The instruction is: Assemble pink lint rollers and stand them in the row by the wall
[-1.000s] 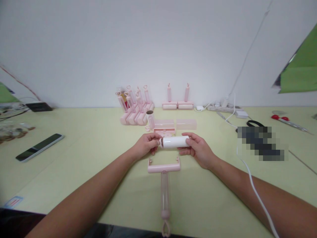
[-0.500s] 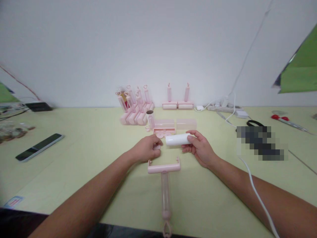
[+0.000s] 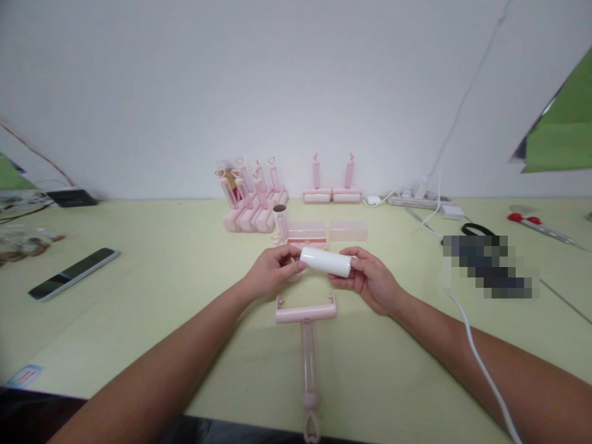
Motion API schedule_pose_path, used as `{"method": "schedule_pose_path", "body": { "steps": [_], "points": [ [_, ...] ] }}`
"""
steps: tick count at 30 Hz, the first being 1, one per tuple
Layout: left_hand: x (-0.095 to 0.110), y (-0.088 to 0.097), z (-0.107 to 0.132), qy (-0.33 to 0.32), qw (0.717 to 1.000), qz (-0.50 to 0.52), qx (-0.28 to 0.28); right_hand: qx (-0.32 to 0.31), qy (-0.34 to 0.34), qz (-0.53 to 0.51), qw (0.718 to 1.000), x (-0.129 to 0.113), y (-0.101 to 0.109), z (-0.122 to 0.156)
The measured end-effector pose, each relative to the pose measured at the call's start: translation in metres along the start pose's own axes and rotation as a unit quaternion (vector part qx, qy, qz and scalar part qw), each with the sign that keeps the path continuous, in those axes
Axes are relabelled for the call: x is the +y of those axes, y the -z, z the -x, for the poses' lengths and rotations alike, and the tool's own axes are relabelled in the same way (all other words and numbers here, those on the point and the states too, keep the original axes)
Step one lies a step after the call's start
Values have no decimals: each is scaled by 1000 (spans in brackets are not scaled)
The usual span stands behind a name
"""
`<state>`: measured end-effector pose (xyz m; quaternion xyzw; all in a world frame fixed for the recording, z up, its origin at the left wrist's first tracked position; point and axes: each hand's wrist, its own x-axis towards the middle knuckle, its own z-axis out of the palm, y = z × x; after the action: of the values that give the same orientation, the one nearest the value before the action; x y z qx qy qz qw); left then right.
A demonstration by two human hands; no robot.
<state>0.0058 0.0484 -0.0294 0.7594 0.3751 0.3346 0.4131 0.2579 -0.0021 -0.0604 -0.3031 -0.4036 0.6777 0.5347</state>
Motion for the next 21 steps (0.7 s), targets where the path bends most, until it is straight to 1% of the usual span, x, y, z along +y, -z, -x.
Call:
{"method": "schedule_pose_path", "body": {
  "steps": [3, 7, 15, 21],
  "points": [
    [-6, 1, -3, 22, 999, 40, 6, -14, -16, -2, 1000, 0, 0, 0],
    [-7, 1, -3, 29, 998, 57, 10, -4, -17, 3, 1000, 1, 0, 0],
    [-8, 0, -3, 23, 999, 39, 12, -9, -14, 4, 1000, 1, 1, -1],
    [-7, 0, -3, 18, 999, 35, 8, 0, -13, 12, 1000, 3, 2, -2]
  ]
}}
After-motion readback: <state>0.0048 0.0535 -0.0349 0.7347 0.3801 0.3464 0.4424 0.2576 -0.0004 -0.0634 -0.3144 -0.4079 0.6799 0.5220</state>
